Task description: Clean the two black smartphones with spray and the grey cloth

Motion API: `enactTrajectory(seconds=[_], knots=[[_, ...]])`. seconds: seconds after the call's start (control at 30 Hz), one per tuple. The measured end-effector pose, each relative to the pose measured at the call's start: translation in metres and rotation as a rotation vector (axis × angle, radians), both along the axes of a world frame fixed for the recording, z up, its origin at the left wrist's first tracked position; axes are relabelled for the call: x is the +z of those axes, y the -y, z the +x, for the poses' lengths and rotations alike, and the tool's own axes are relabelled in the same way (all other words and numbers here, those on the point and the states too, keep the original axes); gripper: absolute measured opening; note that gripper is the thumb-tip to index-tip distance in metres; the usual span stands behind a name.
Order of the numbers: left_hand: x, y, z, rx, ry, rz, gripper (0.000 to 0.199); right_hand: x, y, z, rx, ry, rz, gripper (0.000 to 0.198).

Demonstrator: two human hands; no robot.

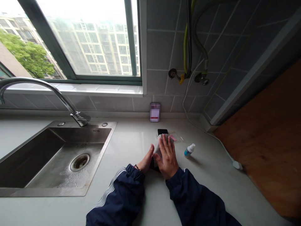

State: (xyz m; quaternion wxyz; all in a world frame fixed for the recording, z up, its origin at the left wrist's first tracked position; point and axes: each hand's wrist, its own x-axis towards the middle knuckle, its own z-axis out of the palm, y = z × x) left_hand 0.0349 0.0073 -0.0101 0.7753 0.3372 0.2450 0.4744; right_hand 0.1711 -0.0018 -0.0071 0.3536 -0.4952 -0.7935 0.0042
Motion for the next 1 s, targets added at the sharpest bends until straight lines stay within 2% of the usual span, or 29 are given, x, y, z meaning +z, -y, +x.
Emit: enactTrajectory(seconds=[0.07, 0.27, 0.4, 0.57, 0.77, 0.9, 1.0], knots=[[0.002, 0.0, 0.0, 0.009, 0.011, -0.017, 0.06, 0.001, -0.002, 0.002, 0.036, -0.005, 0.004, 0.067], [0.006, -0.004, -0.004, 0.106, 0.184, -0.287, 0.073, 0.005, 0.0, 0.003, 0.3, 0.072, -0.061, 0.053], [0.015, -0.01, -0.009, 0.139, 0.333, -0.259, 0.079, 0.01, 0.006, 0.0, 0.466, 0.094, -0.119, 0.047], [0.014, -0.019, -0.02, 0.127, 0.332, -0.243, 0.088, 0.017, 0.009, -0.001, 0.606, 0.025, -0.106, 0.04], [0.012, -0.019, -0.024, 0.096, 0.357, -0.216, 0.085, 0.013, 0.004, 0.002, 0.547, -0.034, -0.032, 0.03], [0.016, -0.013, -0.02, 0.083, 0.336, -0.245, 0.083, 0.011, -0.002, 0.006, 0.425, -0.028, 0.003, 0.031], [0.019, -0.009, -0.016, 0.008, 0.27, -0.26, 0.082, 0.012, -0.006, 0.011, 0.291, 0.0, -0.006, 0.039]])
